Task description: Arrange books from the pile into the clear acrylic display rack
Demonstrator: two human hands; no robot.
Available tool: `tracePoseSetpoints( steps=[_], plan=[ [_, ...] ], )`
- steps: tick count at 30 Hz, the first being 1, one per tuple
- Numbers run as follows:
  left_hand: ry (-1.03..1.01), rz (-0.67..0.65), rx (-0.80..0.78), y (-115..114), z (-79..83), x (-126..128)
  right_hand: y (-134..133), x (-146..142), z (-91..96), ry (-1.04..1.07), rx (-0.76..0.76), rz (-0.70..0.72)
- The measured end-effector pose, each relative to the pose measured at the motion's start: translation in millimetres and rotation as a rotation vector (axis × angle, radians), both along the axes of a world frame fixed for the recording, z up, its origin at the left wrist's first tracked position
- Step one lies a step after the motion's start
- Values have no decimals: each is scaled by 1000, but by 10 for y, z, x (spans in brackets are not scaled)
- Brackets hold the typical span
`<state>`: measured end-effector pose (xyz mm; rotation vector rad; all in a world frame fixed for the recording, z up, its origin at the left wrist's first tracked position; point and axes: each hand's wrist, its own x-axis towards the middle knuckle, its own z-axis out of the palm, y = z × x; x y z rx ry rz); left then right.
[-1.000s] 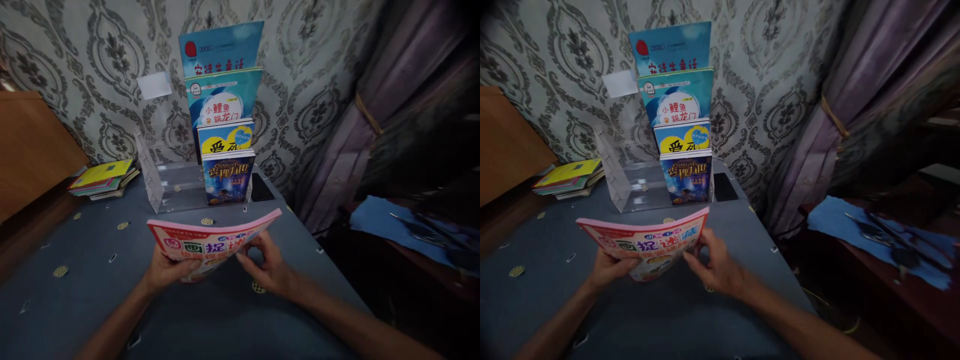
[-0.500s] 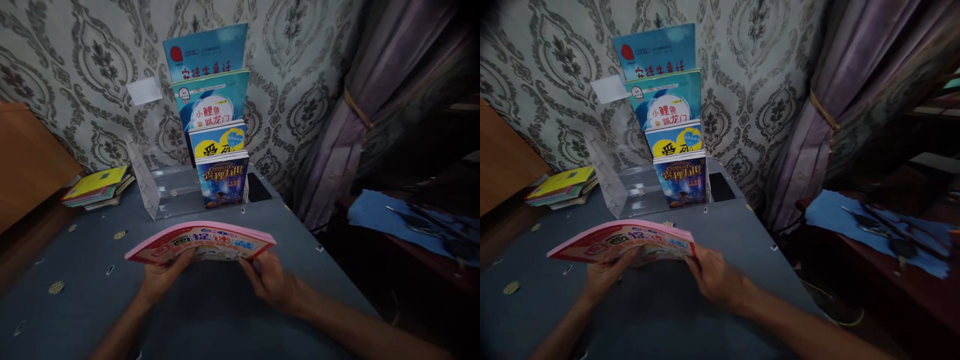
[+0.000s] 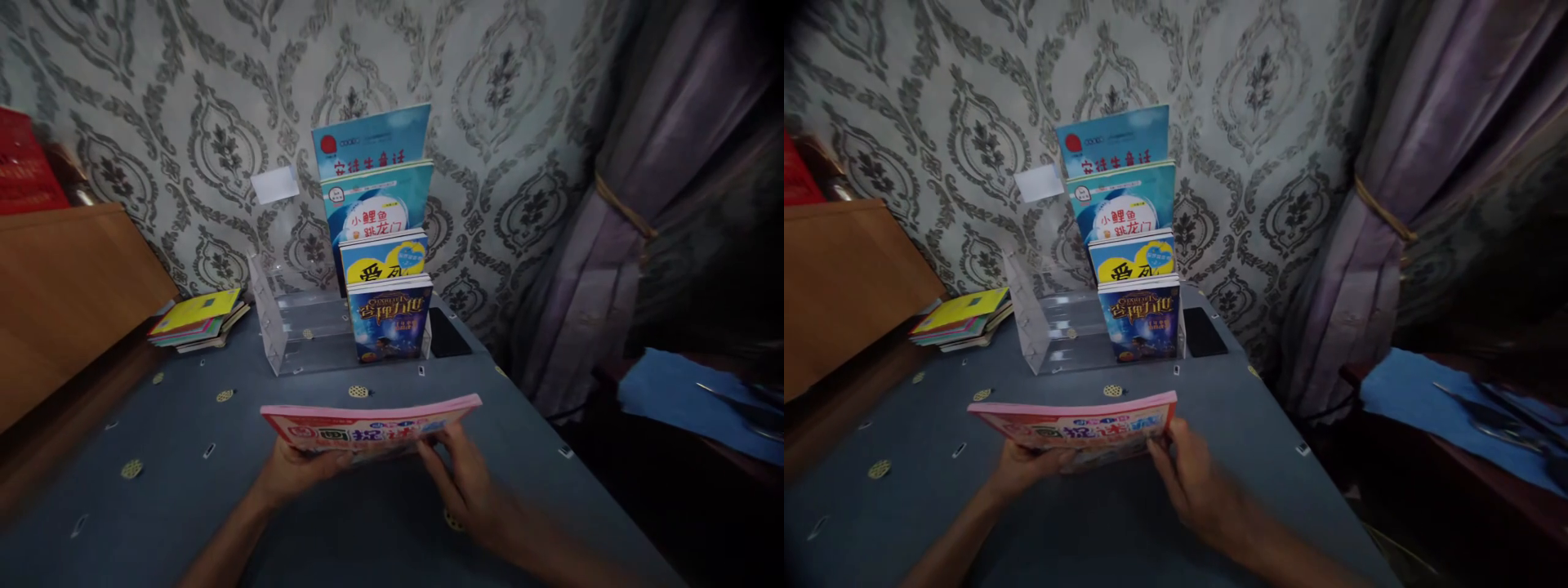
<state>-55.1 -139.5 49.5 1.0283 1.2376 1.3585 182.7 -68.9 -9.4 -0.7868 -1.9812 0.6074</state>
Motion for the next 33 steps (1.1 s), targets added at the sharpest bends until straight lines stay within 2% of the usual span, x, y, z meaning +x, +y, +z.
tracePoseSetpoints(
  steps=[8, 15, 21, 30, 33],
  plan=[
    [23, -250, 97, 141, 1, -153, 82, -42, 83, 24, 42, 48],
    [98, -327, 51, 246, -140, -293, 137, -62, 21, -18, -46, 57],
    [69, -418, 40, 288, -72, -322, 161, -93, 21, -4, -109, 22],
    [47, -386, 42, 337, -116, -318, 139, -152, 70, 27, -79, -21],
    [53, -373, 58, 336, -109, -317, 132, -165, 126, 43, -91, 8]
  ],
)
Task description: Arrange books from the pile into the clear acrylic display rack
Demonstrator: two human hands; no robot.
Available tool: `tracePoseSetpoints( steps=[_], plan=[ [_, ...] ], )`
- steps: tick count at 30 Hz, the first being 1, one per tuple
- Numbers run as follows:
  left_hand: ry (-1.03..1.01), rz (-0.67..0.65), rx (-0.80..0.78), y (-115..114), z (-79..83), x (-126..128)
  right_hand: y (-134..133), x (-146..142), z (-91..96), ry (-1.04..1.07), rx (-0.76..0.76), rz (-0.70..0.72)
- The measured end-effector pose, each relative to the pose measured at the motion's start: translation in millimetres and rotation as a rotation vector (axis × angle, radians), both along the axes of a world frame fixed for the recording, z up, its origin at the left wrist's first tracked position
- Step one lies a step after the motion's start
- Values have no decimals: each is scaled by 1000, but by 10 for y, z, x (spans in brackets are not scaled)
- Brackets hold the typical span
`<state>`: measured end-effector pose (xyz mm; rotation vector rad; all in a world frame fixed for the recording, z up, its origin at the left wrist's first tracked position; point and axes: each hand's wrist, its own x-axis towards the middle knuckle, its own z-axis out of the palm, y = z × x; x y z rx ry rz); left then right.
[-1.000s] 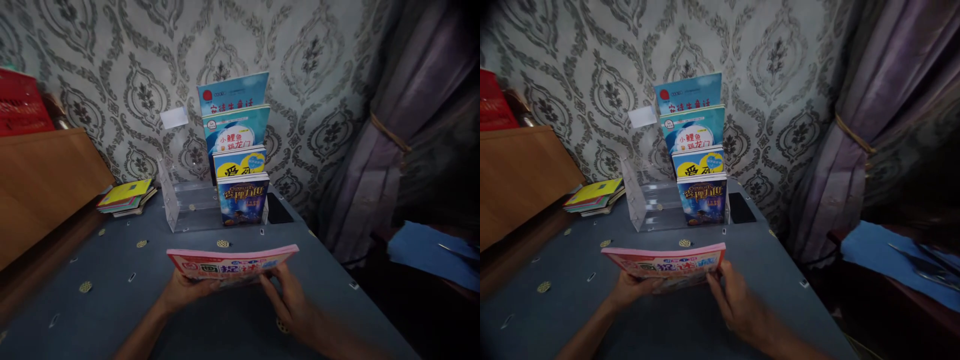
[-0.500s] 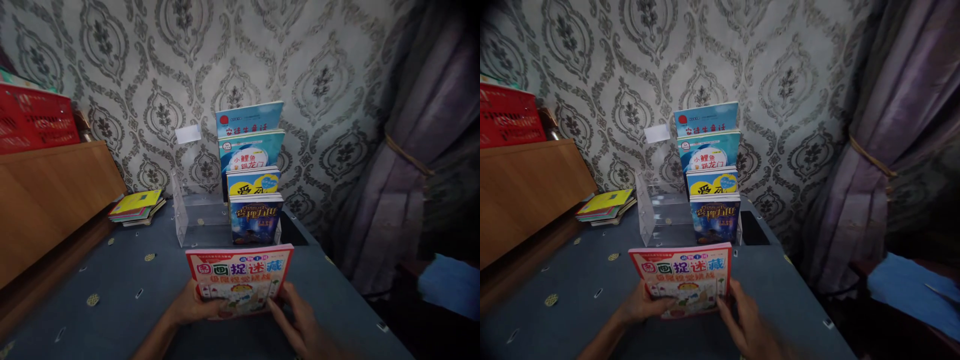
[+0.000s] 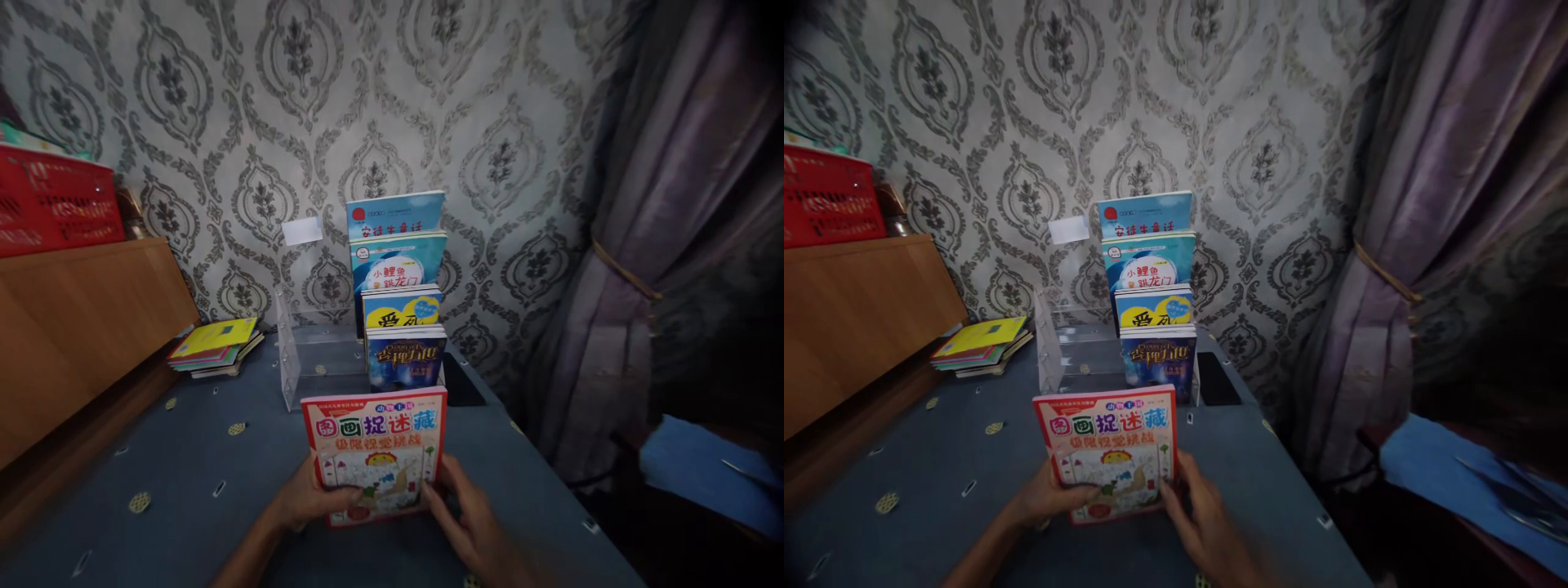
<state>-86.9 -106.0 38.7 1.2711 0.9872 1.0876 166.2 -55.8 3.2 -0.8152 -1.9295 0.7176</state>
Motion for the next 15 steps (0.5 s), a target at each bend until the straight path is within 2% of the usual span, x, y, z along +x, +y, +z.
tracePoseSetpoints(
  steps=[5, 9, 12, 15],
  plan=[
    [22, 54, 28, 8, 64, -61, 9, 0, 55, 4, -32, 16],
    [138, 85, 96, 9, 188, -188, 25, 13, 58, -25, -46, -27],
    [202, 60, 105, 4, 275, -272, 45, 32, 161, -32, -40, -24],
    [220, 67, 97, 0, 281, -314, 78, 49, 328, -28, -55, 23]
  ],
)
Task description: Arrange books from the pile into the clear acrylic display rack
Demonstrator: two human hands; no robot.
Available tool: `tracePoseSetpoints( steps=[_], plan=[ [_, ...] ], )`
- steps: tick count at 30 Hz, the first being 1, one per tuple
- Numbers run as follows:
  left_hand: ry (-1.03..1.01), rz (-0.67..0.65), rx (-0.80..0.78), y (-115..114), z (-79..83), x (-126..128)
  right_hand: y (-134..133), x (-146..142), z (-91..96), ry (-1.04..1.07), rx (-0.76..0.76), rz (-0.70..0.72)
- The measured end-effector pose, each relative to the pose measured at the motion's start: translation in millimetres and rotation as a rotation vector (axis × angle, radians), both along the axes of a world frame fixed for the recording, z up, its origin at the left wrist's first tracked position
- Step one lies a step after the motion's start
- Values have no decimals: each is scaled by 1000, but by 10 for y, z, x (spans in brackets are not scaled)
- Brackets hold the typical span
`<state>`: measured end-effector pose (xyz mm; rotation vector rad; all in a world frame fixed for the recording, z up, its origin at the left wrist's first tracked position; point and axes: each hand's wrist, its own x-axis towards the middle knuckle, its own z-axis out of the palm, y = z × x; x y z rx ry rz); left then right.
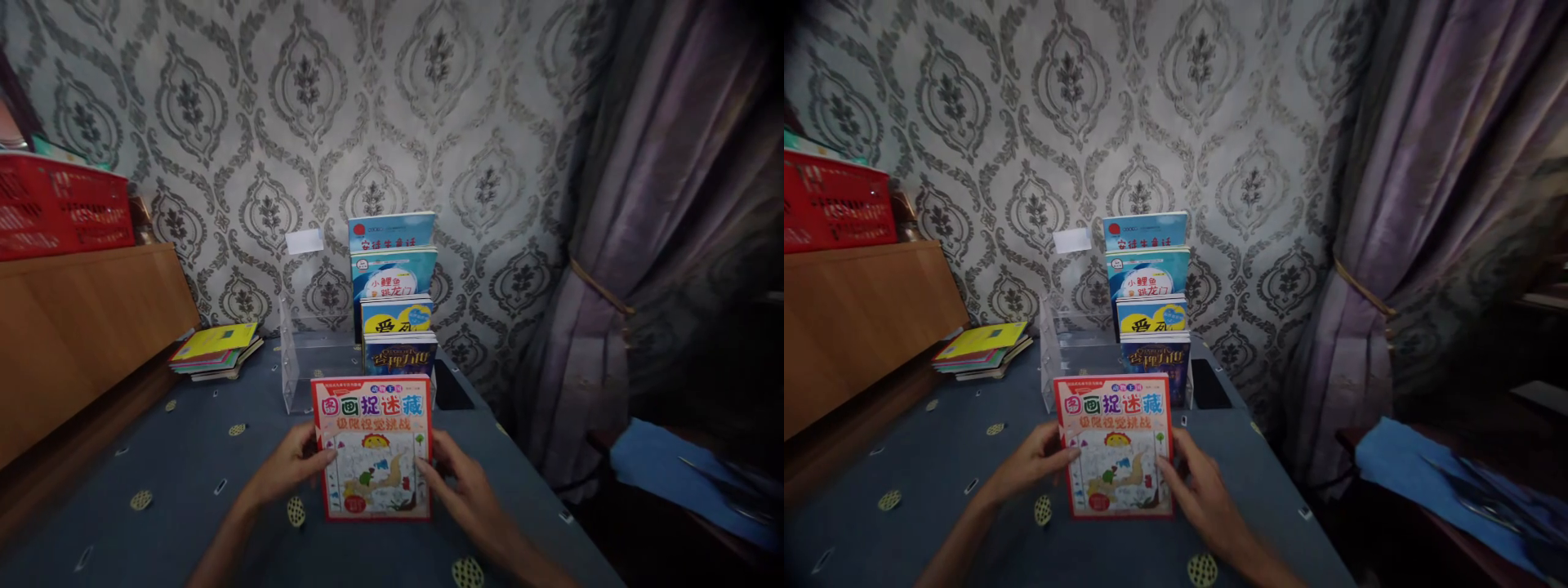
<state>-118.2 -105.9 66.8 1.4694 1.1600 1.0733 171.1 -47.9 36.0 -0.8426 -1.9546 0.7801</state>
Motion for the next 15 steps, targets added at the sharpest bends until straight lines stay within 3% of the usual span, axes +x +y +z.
tracePoseSetpoints(
  steps=[3, 8, 15],
  plan=[
    [50, 16, 49, -11, -64, -10, 35, -5, 114, -9, 10, 36],
    [223, 137, 202, -72, -147, -21, 38, -61, 150, -41, 93, 27],
    [381, 226, 321, -69, 104, -125, 118, -164, 320, -68, 104, 117]
  ],
)
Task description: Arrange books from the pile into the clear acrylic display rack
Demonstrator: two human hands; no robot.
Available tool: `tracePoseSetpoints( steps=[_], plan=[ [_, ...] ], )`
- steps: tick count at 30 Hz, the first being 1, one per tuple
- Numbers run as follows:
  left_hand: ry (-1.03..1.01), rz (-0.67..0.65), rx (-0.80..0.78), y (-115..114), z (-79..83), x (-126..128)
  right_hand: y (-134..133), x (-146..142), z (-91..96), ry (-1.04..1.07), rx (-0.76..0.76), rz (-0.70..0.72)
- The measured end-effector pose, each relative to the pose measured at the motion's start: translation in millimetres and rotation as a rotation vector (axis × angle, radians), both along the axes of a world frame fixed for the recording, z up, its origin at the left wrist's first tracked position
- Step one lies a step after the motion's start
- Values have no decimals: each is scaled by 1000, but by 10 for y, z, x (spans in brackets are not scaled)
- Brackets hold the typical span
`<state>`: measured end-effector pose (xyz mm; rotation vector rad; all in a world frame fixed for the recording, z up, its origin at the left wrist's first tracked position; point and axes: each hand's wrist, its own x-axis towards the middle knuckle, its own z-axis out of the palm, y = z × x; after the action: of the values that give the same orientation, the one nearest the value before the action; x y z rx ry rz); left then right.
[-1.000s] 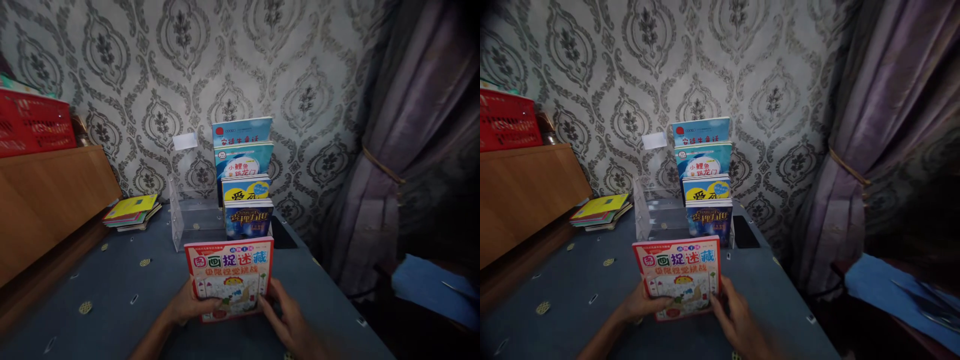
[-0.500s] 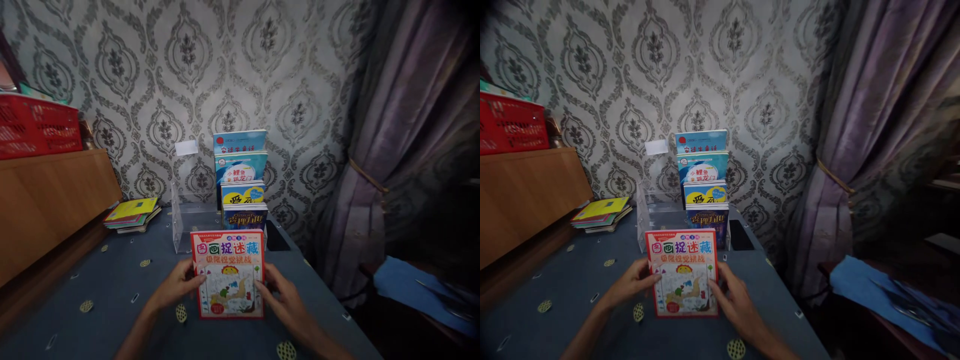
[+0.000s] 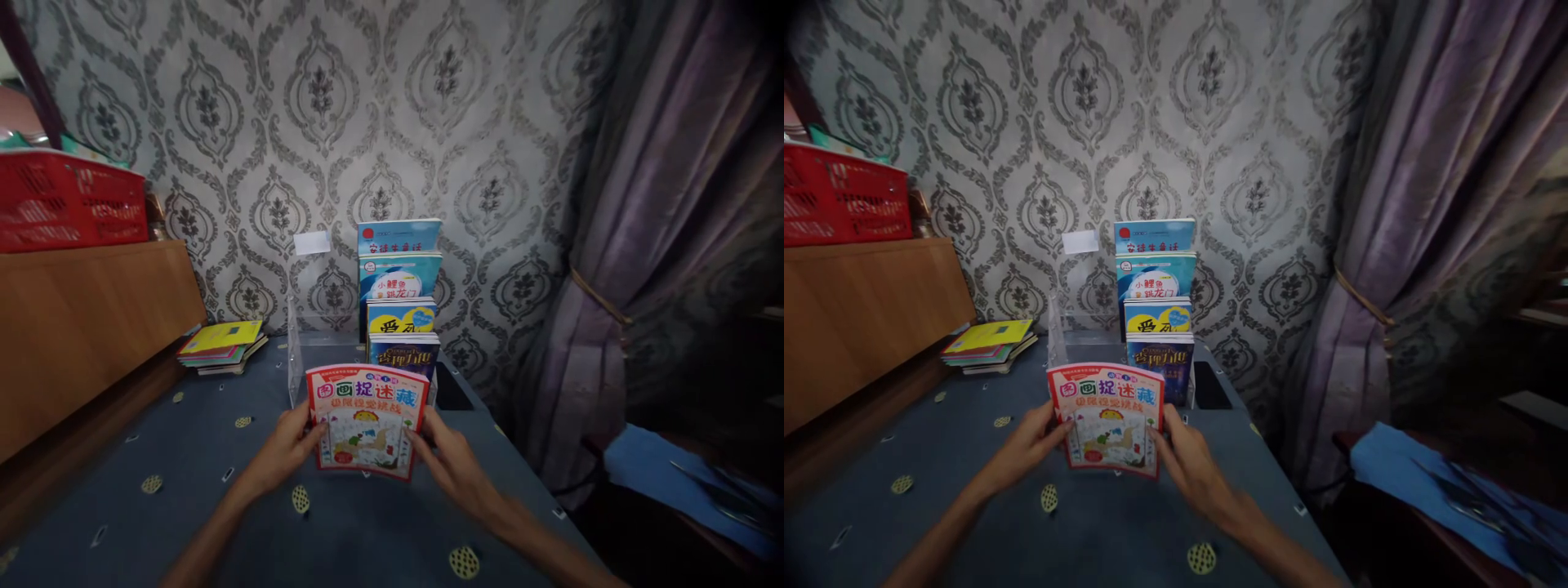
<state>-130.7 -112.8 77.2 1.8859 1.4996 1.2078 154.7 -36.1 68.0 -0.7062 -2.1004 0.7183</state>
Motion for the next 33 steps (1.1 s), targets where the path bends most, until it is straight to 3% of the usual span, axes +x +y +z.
tracePoseSetpoints(
  steps=[4, 11, 15, 18, 27, 33],
  plan=[
    [23, 90, 107, 139, 94, -118, 153, -147, 116, -3, 102, 36],
    [1, 199, 249, 407, 3, -372, 442, -452, 179, -15, 286, 96],
    [66, 299, 340, 491, 72, -476, 587, -572, 288, 21, 413, 106],
    [106, 373, 399, 545, 177, -519, 665, -633, 420, 31, 455, 122],
    [176, 416, 431, 642, 510, -625, 851, -749, 795, 32, 572, 97],
    [200, 393, 513, 679, 922, -706, 950, -821, 1127, 19, 641, 73]
  ],
)
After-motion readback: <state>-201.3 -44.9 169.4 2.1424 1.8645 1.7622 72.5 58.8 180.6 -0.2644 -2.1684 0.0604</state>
